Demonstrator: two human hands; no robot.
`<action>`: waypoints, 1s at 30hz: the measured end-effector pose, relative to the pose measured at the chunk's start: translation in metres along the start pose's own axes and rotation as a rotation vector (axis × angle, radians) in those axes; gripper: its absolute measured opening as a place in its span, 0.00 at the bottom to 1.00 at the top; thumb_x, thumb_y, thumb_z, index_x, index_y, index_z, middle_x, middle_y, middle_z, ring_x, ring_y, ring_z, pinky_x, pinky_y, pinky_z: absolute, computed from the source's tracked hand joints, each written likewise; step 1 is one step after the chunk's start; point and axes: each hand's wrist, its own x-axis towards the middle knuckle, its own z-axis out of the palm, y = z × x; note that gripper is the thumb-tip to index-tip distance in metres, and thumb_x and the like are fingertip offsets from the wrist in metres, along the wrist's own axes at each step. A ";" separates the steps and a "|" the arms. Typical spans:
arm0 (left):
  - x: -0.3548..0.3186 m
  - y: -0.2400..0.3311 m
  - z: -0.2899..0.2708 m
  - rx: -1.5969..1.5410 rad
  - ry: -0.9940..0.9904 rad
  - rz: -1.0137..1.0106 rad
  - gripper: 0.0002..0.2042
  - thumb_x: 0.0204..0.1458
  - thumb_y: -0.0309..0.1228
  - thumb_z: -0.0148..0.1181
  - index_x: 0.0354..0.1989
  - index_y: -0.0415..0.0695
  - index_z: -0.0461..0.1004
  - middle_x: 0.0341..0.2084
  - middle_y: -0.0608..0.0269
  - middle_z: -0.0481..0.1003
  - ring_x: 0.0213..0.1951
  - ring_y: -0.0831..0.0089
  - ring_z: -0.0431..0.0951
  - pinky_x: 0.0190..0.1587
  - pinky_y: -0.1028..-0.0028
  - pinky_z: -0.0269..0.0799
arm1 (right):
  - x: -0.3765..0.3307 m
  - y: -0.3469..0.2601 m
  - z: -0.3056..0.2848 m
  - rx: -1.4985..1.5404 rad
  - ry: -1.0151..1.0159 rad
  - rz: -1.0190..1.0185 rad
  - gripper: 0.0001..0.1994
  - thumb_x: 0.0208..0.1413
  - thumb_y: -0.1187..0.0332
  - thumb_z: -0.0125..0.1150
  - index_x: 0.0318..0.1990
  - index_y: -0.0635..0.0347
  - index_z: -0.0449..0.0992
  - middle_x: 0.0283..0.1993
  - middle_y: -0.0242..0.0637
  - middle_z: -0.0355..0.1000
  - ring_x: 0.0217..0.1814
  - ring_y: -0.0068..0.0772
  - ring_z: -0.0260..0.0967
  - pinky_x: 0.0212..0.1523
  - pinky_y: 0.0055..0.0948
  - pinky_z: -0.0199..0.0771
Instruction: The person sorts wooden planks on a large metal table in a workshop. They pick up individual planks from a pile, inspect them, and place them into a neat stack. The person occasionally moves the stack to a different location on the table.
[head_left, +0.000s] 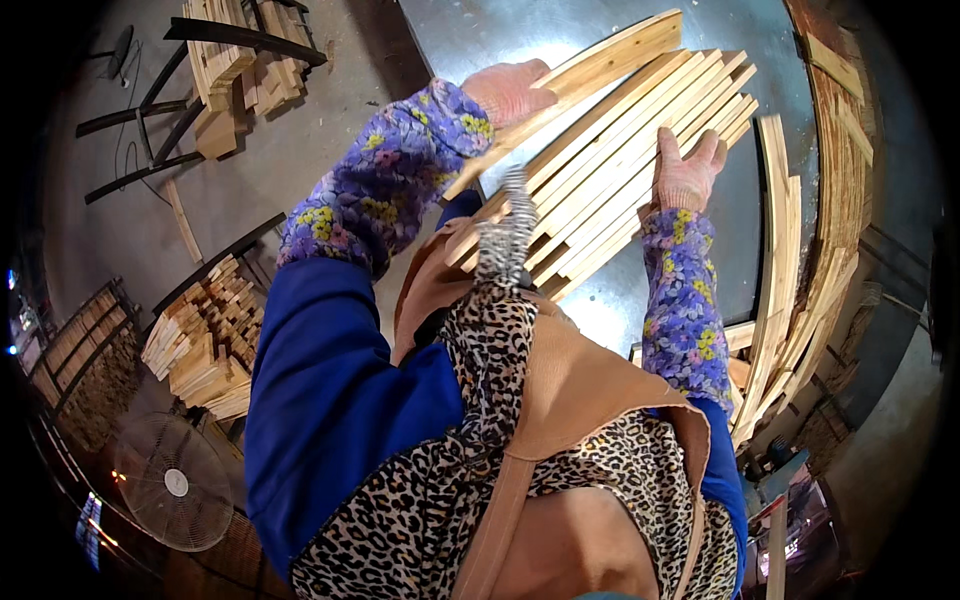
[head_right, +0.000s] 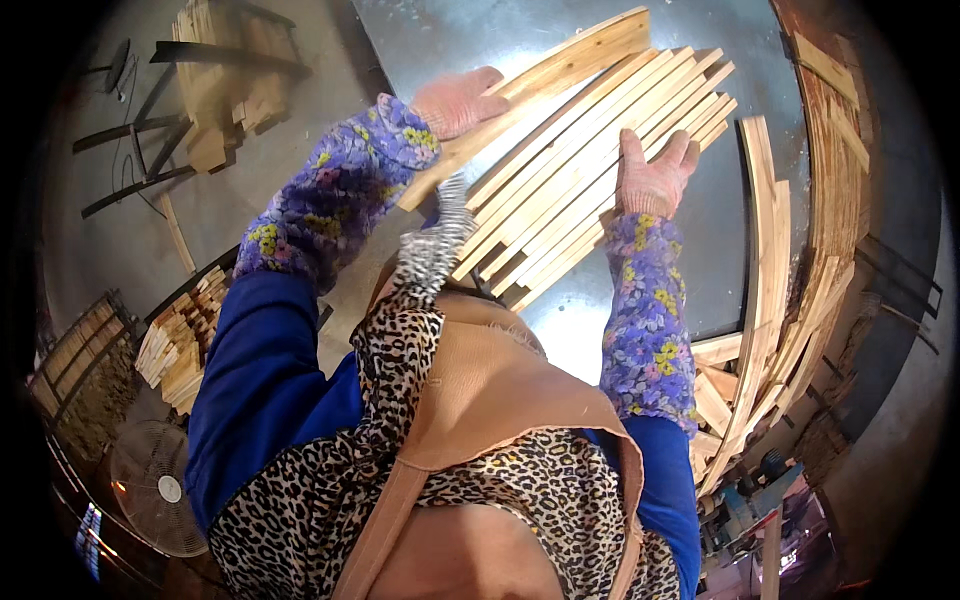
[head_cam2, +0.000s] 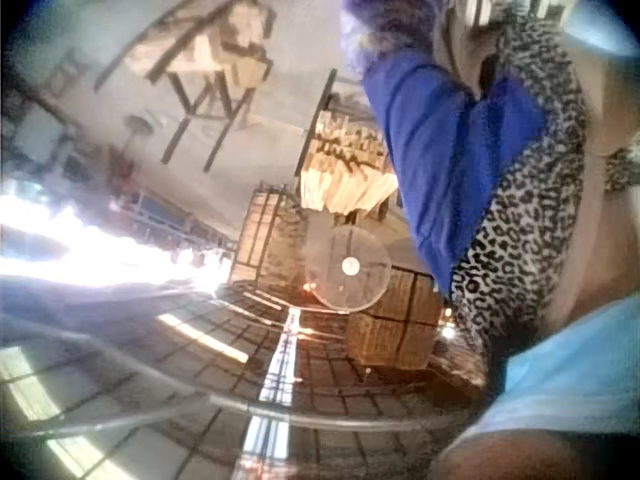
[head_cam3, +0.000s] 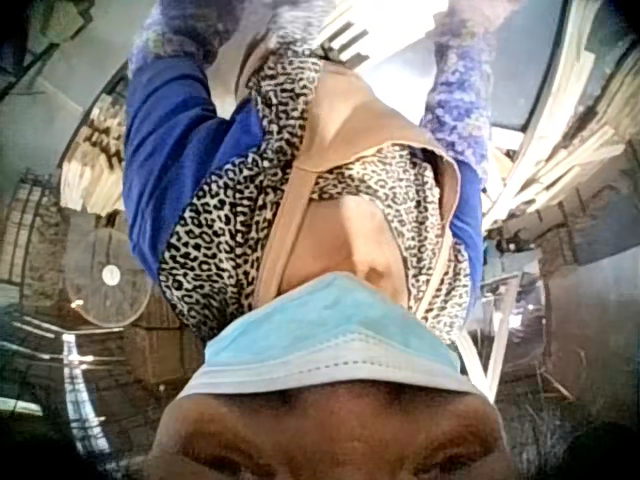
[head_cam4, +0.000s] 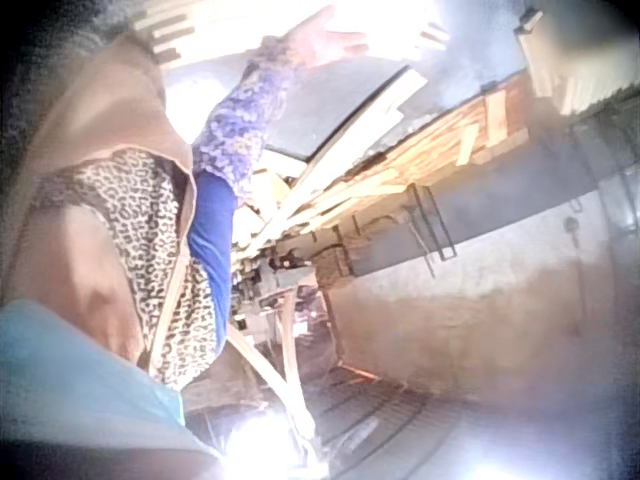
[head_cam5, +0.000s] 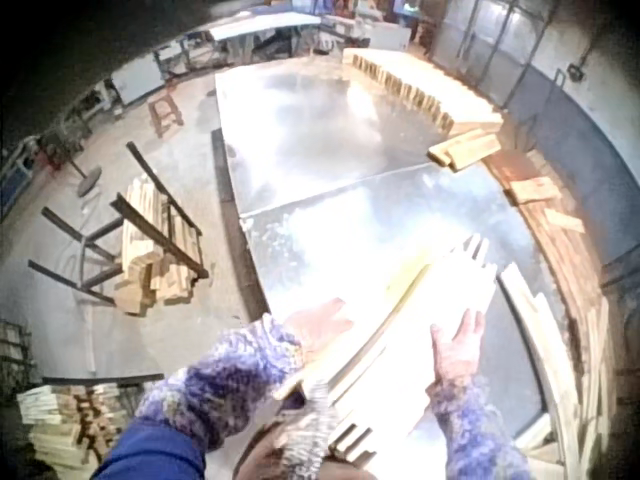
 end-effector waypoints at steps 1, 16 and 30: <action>-0.010 0.010 0.009 -0.036 -0.010 -0.002 0.34 0.68 0.58 0.56 0.74 0.45 0.71 0.62 0.39 0.81 0.63 0.43 0.81 0.67 0.52 0.75 | 0.001 0.001 0.000 0.009 -0.001 0.000 0.53 0.56 0.39 0.74 0.82 0.58 0.59 0.90 0.51 0.45 0.88 0.63 0.51 0.83 0.51 0.62; 0.047 -0.042 -0.034 0.507 0.580 0.334 0.24 0.63 0.46 0.60 0.62 0.44 0.79 0.49 0.47 0.84 0.51 0.47 0.84 0.57 0.50 0.80 | -0.064 0.047 0.040 1.237 0.053 0.457 0.44 0.73 0.62 0.66 0.85 0.70 0.46 0.80 0.58 0.64 0.78 0.50 0.67 0.80 0.44 0.68; -0.008 0.076 0.030 0.632 0.468 0.165 0.53 0.55 0.69 0.68 0.78 0.38 0.66 0.78 0.27 0.59 0.79 0.34 0.59 0.78 0.30 0.46 | -0.045 0.034 0.067 0.870 -0.667 0.007 0.40 0.68 0.43 0.66 0.78 0.62 0.68 0.79 0.53 0.69 0.84 0.53 0.62 0.82 0.45 0.60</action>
